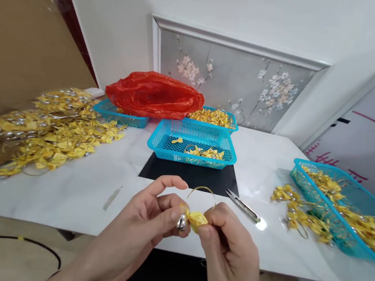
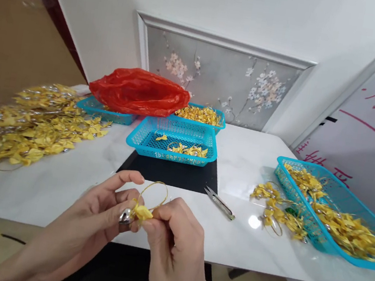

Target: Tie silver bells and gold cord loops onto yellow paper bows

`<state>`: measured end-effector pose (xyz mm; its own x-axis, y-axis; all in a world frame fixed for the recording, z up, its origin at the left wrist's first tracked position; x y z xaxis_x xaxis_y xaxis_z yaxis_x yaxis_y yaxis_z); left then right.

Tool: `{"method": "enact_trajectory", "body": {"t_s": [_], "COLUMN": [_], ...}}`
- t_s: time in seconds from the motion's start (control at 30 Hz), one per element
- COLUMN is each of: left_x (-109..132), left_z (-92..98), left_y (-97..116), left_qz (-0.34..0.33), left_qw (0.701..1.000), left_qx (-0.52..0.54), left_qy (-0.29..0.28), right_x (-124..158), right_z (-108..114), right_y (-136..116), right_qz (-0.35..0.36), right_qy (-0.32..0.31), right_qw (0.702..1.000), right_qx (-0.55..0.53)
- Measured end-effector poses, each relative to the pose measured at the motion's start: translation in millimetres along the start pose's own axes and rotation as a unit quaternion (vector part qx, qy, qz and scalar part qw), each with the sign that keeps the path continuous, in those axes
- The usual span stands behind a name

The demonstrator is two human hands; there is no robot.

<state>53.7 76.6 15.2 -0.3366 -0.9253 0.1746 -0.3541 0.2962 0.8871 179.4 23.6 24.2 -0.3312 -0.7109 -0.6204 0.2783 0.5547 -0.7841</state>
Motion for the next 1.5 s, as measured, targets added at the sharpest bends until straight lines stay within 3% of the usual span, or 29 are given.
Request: {"method": "enact_trajectory", "body": {"t_s": [0.23, 0.4, 0.53, 0.67, 0.83, 0.93, 1.07, 1.27, 1.37, 1.5], "left_x": [-2.4, -4.2, -4.3, -2.3, 11.8, 20.8, 20.0, 13.0, 13.9, 16.0], "left_z": [2.0, 0.7, 3.2, 8.5, 17.1, 13.1, 12.2, 13.9, 8.4, 2.1], "left_y": [-15.3, -16.9, -16.3, -9.7, 18.2, 23.6, 14.4, -9.0, -18.1, -24.0], "left_qz": [0.091, 0.074, 0.02, -0.058, -0.248, -0.281, -0.205, -0.016, 0.091, 0.191], "left_qw": [0.991, 0.995, 0.999, 0.99, 0.922, 0.898, 0.926, 0.99, 0.995, 0.976], "left_qx": [0.095, 0.066, -0.01, -0.116, -0.271, -0.315, -0.291, -0.131, -0.02, 0.106], "left_qy": [0.016, 0.02, 0.046, 0.053, 0.123, 0.126, 0.122, 0.057, 0.027, 0.027], "right_x": [2.8, 3.5, 2.3, -0.2, 1.5, 4.9, 5.7, 7.0, 5.7, 4.2], "right_z": [-10.0, -8.8, -4.9, -2.5, 2.9, 3.2, 1.0, -8.5, -7.7, -5.5], "right_y": [12.4, 13.9, 14.1, 9.9, 4.4, 4.8, 5.4, 14.7, 14.8, 14.3], "right_qz": [-0.13, -0.198, -0.225, -0.18, -0.082, -0.059, -0.072, -0.206, -0.196, -0.144], "right_qy": [-0.032, -0.025, -0.023, -0.023, 0.028, 0.037, 0.03, -0.001, 0.028, 0.051], "right_qw": [0.988, 0.974, 0.969, 0.981, 0.995, 0.997, 0.995, 0.966, 0.965, 0.98], "right_qx": [-0.077, -0.11, -0.097, -0.068, -0.045, -0.043, -0.056, -0.158, -0.172, -0.127]}}
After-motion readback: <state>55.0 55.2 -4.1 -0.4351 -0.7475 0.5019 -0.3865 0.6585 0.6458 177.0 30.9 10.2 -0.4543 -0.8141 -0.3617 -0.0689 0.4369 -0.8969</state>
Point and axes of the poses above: each hand's wrist, its own x-axis away from the middle knuckle, its own z-axis out of the back of the hand, y = z × x, the point moved 6 cm from there along -x, towards the middle knuckle, and after that the axes turned 13 degrees about y, right-handed, at the moved point
